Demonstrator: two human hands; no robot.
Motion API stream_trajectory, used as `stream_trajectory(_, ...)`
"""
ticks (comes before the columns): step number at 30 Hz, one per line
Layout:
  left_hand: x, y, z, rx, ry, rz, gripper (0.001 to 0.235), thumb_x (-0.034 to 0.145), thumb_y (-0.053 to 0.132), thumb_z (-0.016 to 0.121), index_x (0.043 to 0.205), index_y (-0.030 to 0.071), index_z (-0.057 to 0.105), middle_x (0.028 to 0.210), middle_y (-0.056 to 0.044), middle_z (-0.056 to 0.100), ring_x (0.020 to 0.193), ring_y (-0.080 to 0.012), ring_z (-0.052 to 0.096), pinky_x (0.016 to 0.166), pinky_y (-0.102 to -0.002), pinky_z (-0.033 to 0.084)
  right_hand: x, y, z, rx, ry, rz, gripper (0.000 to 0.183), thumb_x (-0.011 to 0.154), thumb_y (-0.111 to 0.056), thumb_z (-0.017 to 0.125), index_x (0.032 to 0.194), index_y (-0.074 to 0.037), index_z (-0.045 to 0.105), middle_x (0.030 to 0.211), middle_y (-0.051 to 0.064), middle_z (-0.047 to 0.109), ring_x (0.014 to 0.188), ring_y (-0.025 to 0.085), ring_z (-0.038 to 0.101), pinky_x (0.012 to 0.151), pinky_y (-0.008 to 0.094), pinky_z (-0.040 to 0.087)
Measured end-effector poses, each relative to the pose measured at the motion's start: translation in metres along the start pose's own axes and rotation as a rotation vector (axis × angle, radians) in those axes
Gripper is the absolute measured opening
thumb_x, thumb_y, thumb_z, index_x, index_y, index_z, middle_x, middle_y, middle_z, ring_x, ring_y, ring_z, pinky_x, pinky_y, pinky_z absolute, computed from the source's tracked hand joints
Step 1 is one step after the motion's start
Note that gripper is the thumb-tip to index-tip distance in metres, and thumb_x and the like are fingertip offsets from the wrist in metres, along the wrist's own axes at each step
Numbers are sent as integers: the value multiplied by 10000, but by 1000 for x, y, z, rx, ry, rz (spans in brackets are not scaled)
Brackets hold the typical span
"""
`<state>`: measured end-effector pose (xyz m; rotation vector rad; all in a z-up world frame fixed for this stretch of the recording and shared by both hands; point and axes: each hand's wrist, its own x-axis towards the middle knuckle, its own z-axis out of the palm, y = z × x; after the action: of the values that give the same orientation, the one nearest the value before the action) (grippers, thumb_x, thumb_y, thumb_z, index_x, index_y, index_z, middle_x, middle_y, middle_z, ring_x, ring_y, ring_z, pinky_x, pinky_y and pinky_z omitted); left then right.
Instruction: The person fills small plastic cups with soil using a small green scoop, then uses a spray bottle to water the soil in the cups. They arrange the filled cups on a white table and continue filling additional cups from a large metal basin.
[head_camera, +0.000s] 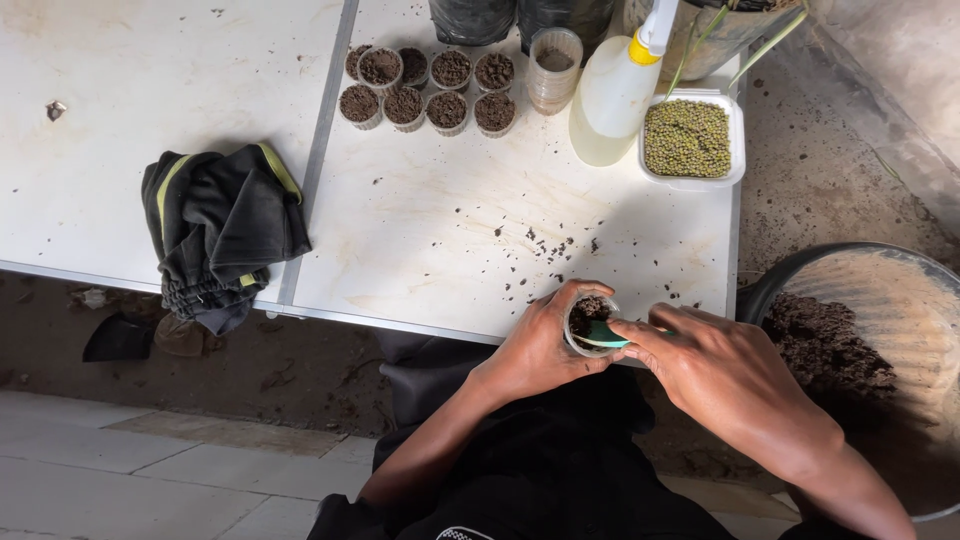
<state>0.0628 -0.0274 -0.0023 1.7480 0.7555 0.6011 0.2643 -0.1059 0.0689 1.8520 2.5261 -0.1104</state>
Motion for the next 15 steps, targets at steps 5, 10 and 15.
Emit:
stream_trajectory(5,0,-3,0,-22,-6,43,584,783,215,788,1298,125,529,1162,-30,695,937,-219,710,810,-336,542,-2,1,3,-11,7,-7,456,864,-330,697,1318,-343,654,1036,-21,680,707,250,731,545,443,593)
stream_trajectory(10,0,-7,2,-23,2,120,571,815,233,784,1304,104,518,1228,-42,653,999,-235,717,845,-342,551,-3,2,3,-24,11,-3,472,854,-323,706,1324,-348,657,1137,9,697,717,266,755,552,455,617)
stream_trajectory(15,0,-5,2,-16,11,103,581,806,219,794,1306,106,521,1228,-39,668,1016,-236,727,855,-342,559,-2,0,-1,-17,-38,8,502,846,-285,696,1340,-348,630,1053,-18,662,692,265,737,559,455,609)
